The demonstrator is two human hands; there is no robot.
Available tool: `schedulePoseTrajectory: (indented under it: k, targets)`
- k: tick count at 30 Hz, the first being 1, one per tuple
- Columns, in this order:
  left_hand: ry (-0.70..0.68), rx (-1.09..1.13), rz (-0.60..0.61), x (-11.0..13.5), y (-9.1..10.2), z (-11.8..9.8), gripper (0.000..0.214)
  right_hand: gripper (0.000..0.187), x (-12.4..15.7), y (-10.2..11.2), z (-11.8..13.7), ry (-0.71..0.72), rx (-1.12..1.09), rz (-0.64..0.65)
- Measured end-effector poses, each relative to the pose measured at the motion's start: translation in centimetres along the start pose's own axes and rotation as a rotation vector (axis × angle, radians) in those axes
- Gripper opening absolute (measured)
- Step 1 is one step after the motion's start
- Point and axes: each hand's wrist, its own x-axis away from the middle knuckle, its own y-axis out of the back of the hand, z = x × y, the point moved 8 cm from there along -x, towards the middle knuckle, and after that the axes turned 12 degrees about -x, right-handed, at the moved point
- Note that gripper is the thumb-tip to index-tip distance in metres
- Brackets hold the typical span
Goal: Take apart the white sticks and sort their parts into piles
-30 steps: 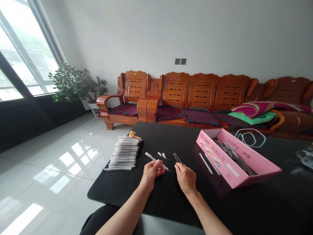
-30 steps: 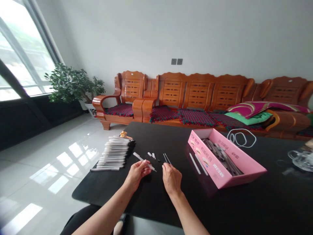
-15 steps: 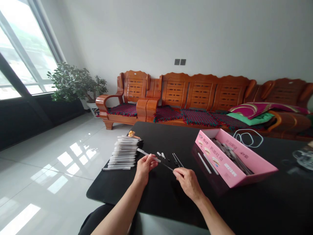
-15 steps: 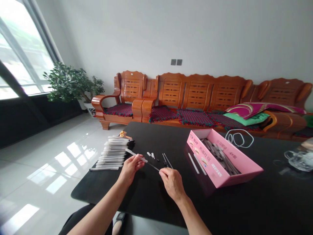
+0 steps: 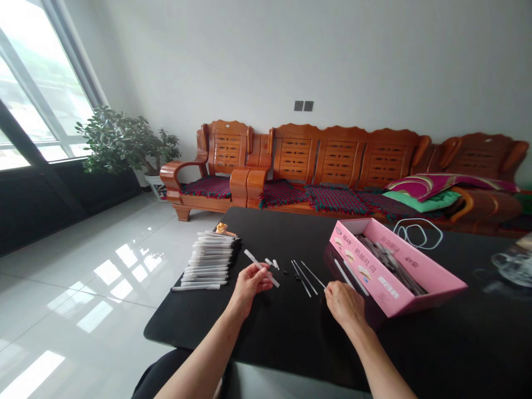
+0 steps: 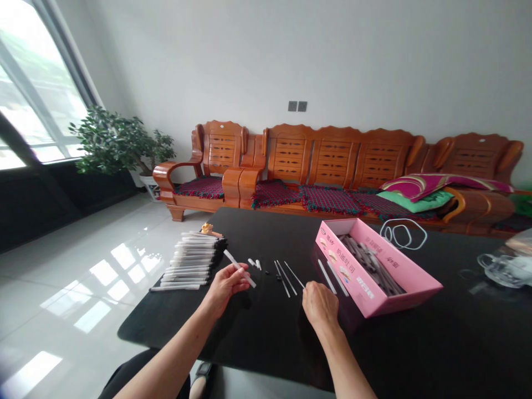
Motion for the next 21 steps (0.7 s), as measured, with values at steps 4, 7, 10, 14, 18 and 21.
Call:
schedulePoseTrajectory:
  k: [4, 7, 10, 14, 18, 21]
  targets:
    - [-0.004, -0.050, 0.129, 1.1, -2.4, 0.0, 0.034, 0.028, 0.6, 1.1, 2.6, 0.057, -0.330, -0.056]
    - [-0.021, -0.060, 0.212, 2.0, -4.0, 0.1, 0.030, 0.045, 1.8, -1.2, 6.0, 0.033, -0.890, 0.212]
    - [-0.043, -0.075, 0.238, 2.4, -4.8, 0.1, 0.030, 0.049, 3.4, -4.0, 8.6, -0.051, -1.260, 0.476]
    - [-0.055, -0.021, 0.163, 1.6, -3.4, -0.6, 0.041, 0.046, 4.7, -5.7, 9.3, -0.174, -1.491, 0.647]
    - [-0.058, 0.032, 0.120, 0.9, -1.9, -1.3, 0.038, 0.045, 5.4, -5.6, 10.1, -0.226, -1.629, 0.769]
    - [-0.038, 0.009, 0.202, 1.2, -2.6, -1.1, 0.035, 0.050, 5.5, -5.6, 11.1, -0.232, -1.740, 0.769]
